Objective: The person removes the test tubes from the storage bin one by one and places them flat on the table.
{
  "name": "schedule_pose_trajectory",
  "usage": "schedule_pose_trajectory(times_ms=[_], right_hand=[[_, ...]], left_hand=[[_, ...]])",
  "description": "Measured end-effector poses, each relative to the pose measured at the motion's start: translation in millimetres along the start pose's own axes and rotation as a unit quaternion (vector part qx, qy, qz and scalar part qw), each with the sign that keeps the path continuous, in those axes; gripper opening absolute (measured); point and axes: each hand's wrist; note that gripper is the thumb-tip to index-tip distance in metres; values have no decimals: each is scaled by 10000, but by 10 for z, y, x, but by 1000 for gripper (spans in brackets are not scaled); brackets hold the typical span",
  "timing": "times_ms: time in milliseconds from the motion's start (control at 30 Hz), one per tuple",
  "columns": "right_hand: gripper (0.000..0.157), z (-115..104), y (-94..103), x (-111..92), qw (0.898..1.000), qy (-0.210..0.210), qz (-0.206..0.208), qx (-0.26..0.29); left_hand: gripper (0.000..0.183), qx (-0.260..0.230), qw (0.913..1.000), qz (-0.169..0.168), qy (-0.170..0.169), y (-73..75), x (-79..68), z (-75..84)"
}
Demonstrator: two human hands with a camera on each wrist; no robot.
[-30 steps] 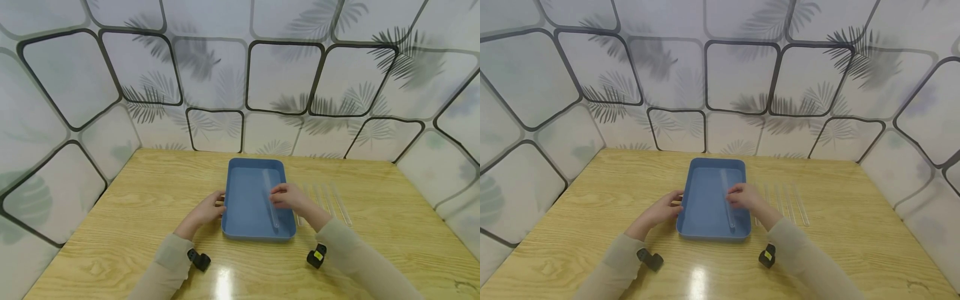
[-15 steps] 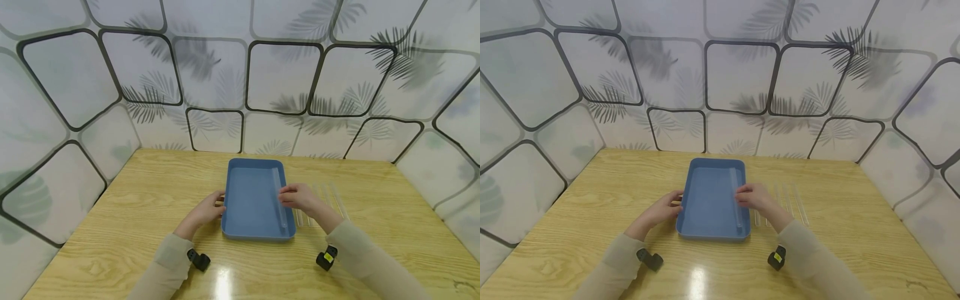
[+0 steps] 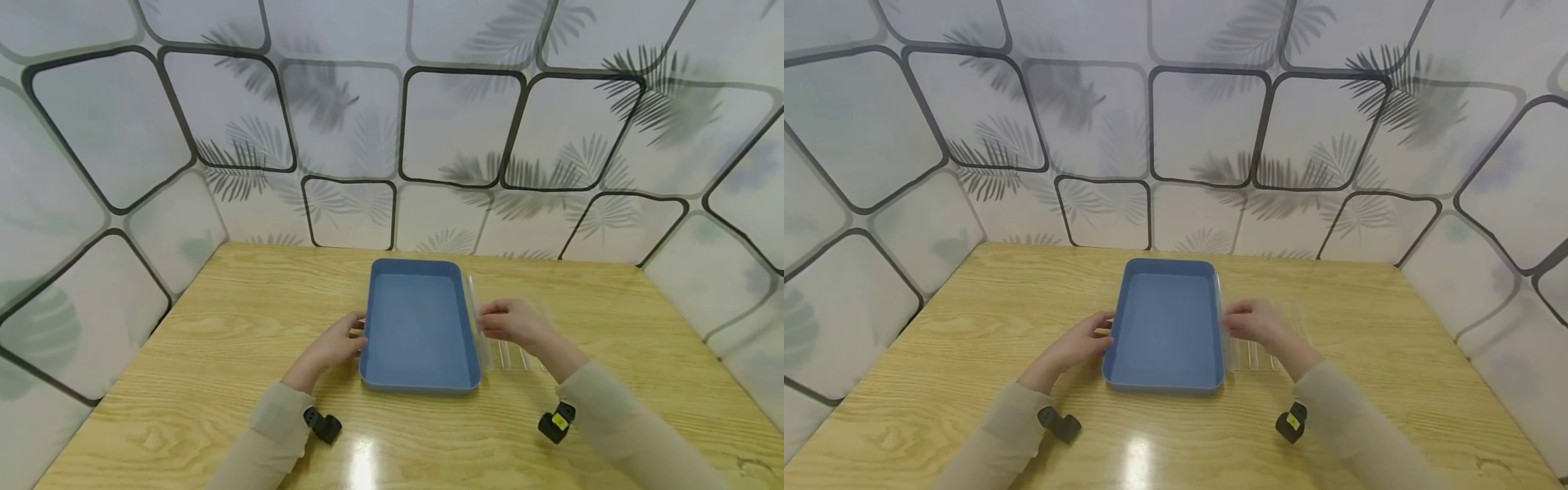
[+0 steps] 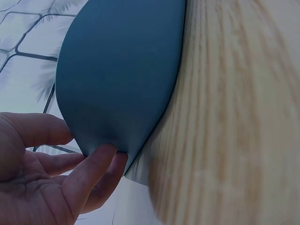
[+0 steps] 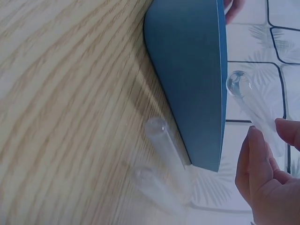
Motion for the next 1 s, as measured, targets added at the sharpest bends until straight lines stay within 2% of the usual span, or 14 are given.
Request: schedule_pose_trajectory(times_ms=[333, 633, 1000], right_hand=[[34, 70, 236, -93, 9996, -124, 192, -138], [26, 170, 482, -180, 9994, -191, 273, 24], [33, 331, 782, -299, 9980, -254, 570, -31]], left_hand=[[48, 7, 10000, -6, -16, 7, 7, 3], [48, 65, 9999, 13, 132, 9, 7, 13], [48, 33, 9999, 5, 151, 9, 10, 8]])
Point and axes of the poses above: each hand's wrist, its own x-axis towards the middle knuckle, its own y-axis out of the back of the hand, z = x × y, and after that the axes turned 7 degrees about -z, right-handed
